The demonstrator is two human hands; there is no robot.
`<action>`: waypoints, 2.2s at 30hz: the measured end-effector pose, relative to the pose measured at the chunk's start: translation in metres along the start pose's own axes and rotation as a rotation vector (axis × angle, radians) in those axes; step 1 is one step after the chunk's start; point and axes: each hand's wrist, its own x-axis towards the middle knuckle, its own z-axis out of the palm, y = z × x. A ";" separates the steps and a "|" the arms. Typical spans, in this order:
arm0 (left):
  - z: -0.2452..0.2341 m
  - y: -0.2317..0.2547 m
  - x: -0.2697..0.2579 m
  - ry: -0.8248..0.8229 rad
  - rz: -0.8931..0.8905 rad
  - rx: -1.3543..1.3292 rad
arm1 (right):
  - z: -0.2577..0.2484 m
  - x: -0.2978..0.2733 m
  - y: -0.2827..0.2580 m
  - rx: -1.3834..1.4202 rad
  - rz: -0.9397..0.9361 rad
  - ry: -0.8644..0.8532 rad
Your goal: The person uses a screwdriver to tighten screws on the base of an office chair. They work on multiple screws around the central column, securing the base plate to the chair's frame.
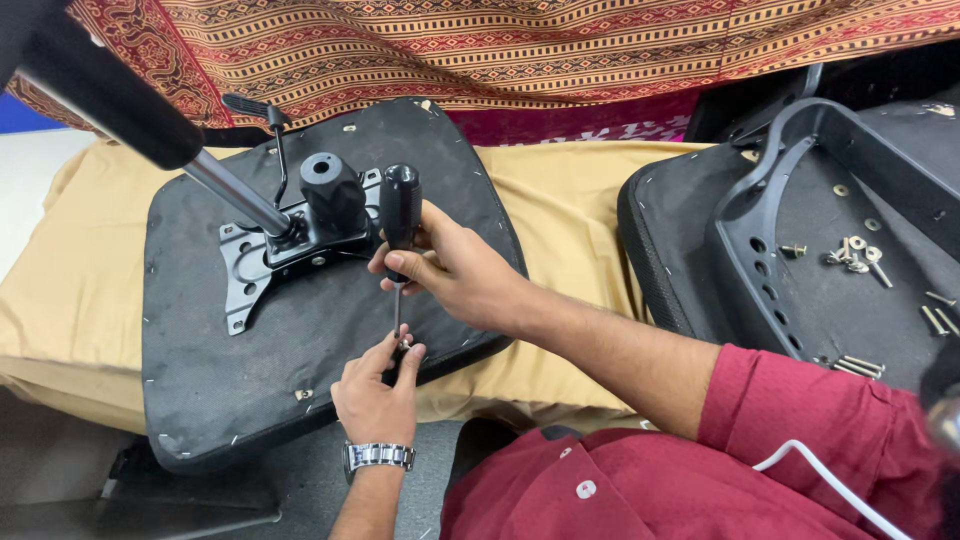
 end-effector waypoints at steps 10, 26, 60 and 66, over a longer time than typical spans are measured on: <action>0.002 0.001 0.000 -0.003 -0.037 0.029 | 0.004 -0.006 0.002 -0.074 -0.070 -0.032; 0.003 0.001 0.000 -0.015 -0.050 0.041 | 0.009 -0.006 0.000 -0.123 -0.099 -0.022; 0.014 -0.018 0.000 0.050 -0.064 -0.013 | 0.027 -0.005 -0.019 -0.427 -0.218 -0.193; 0.020 -0.015 0.000 0.104 -0.074 0.009 | 0.029 0.000 -0.017 -0.203 -0.217 -0.209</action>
